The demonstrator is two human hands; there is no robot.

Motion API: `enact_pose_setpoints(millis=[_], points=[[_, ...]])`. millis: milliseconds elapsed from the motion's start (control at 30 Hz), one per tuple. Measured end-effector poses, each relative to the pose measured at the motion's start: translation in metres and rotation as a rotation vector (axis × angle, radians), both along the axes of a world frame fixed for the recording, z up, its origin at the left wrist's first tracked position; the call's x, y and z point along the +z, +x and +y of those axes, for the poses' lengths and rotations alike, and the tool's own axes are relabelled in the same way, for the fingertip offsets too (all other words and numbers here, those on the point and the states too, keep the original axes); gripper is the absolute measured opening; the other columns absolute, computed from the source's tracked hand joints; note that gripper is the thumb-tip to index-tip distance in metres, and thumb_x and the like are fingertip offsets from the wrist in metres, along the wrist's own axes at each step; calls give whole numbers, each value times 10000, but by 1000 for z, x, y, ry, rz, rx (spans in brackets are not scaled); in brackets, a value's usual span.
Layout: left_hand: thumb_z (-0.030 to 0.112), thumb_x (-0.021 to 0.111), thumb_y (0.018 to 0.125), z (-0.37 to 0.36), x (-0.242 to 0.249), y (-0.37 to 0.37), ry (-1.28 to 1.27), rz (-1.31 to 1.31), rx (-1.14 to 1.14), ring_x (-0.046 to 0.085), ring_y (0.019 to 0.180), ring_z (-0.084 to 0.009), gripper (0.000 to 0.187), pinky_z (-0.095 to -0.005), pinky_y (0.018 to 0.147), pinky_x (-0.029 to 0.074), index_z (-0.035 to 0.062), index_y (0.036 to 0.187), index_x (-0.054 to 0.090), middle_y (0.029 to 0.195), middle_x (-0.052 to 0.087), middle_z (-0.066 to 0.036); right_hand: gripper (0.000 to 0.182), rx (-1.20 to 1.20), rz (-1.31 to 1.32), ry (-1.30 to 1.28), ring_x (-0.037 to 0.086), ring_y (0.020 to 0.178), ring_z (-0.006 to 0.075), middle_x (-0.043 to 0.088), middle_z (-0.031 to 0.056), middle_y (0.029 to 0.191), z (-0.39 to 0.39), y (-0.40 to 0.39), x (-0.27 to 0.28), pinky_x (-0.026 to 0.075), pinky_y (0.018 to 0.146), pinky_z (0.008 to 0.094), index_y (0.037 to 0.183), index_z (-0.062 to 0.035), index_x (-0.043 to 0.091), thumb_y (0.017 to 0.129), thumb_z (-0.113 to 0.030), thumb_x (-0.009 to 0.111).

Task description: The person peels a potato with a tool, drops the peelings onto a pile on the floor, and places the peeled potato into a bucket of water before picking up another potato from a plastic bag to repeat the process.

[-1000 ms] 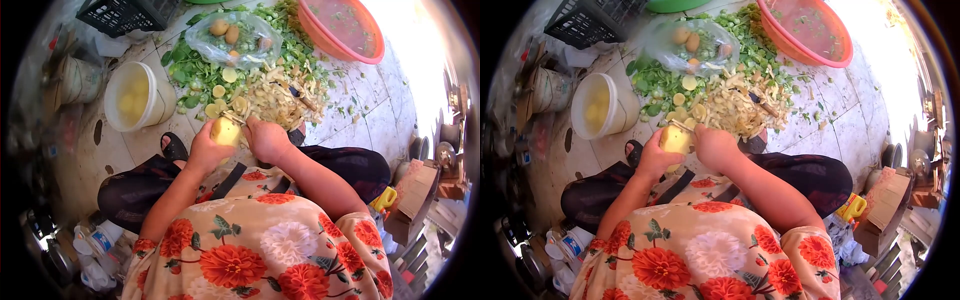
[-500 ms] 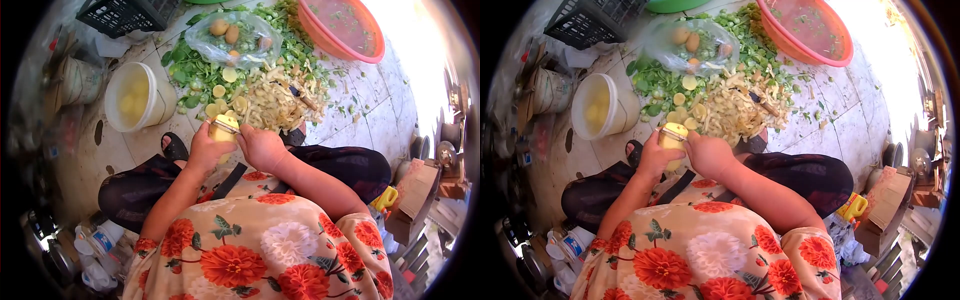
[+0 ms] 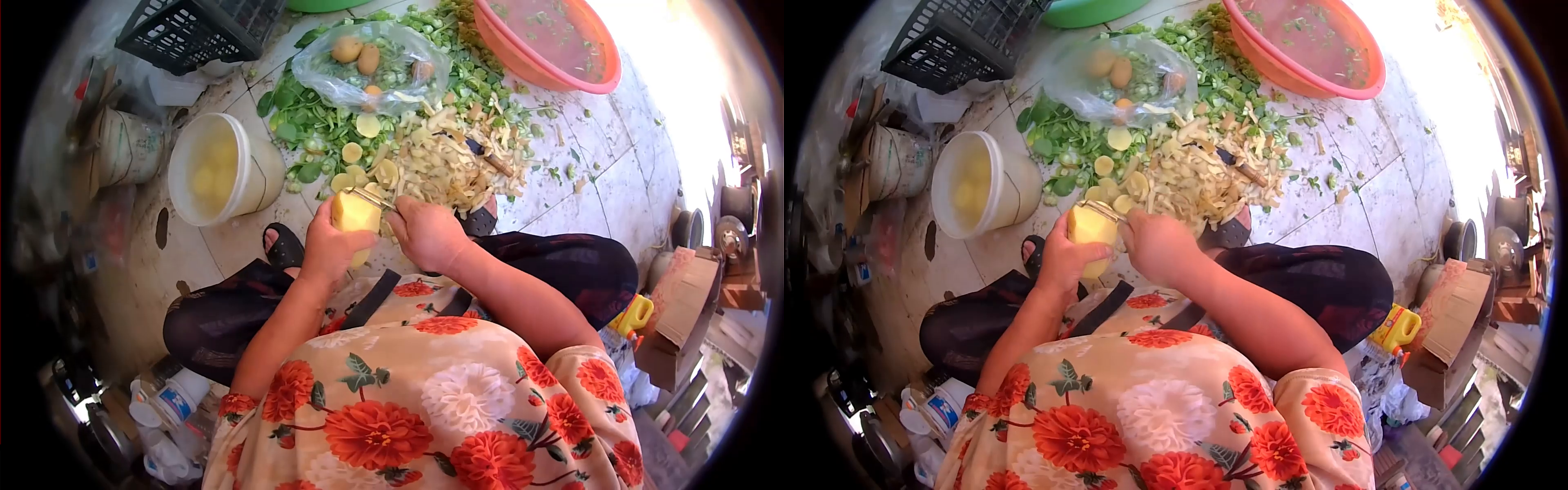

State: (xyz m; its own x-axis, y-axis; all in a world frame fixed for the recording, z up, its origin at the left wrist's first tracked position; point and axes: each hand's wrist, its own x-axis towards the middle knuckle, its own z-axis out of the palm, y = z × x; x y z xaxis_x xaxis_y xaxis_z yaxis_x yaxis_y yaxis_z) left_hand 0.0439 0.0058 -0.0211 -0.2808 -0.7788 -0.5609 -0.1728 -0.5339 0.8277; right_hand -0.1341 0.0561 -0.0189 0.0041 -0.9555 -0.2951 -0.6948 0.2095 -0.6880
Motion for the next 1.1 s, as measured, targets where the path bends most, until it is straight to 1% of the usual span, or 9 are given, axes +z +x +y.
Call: enact_pose_setpoints(millis=[100,267,367,467,667,767,867,933,1100], points=[[-1,762,614,2,2,2,13,49,18,601,951,-158,736,-286,850,496,-4,1290,471,1093,606,-60,281,22,-6,124,639,780,420,650,237,815,1,5,7,501,694,510,883,2,564,940,-259,479],[-9,761,619,4,21,-4,-82,114,-58,604,953,-153,723,-287,853,498,-1,1283,475,1091,607,-61,314,-15,163,197,641,775,425,660,235,835,0,-14,-55,512,715,500,891,-10,611,951,-277,455],[-8,763,621,4,15,-1,-36,130,20,603,958,-151,720,-284,849,500,-1,1281,476,1093,607,-60,293,-100,105,97,644,776,414,658,237,831,-13,-20,-22,510,693,503,897,-10,586,951,-271,463],[-10,762,623,0,10,2,-63,53,10,603,959,-150,715,-280,843,501,-2,1278,476,1091,608,-60,290,-22,15,-29,642,767,415,650,246,796,-8,-8,8,508,679,503,893,-5,554,959,-271,458],[-16,758,621,6,14,0,-52,59,-11,604,960,-150,723,-280,838,502,-2,1285,474,1091,611,-54,271,-32,21,111,613,756,455,632,254,760,-2,5,7,478,708,533,922,-6,536,957,-270,484],[-17,759,620,5,25,-4,-64,104,-32,606,962,-152,732,-286,841,504,0,1294,471,1101,610,-52,284,-45,110,163,607,768,462,629,264,770,0,-15,-58,473,719,536,906,-2,540,958,-277,485],[-25,757,625,4,21,0,-18,165,39,610,972,-160,734,-298,850,509,0,1300,469,1119,610,-56,293,-149,59,62,603,786,467,623,276,780,-12,-19,-26,468,728,537,897,3,544,956,-279,491],[-29,757,630,2,21,0,-10,180,64,611,971,-160,730,-301,846,512,0,1300,469,1119,610,-57,307,-183,67,-1,627,723,426,633,242,736,-10,-17,-20,492,672,516,888,-7,569,950,-300,498],[-23,760,625,-3,18,0,22,229,111,614,963,-161,745,-301,834,513,1,1309,467,1112,613,-61,285,-2,-32,59,611,782,454,624,263,761,-3,-2,19,475,724,533,912,-8,516,963,-287,491]])
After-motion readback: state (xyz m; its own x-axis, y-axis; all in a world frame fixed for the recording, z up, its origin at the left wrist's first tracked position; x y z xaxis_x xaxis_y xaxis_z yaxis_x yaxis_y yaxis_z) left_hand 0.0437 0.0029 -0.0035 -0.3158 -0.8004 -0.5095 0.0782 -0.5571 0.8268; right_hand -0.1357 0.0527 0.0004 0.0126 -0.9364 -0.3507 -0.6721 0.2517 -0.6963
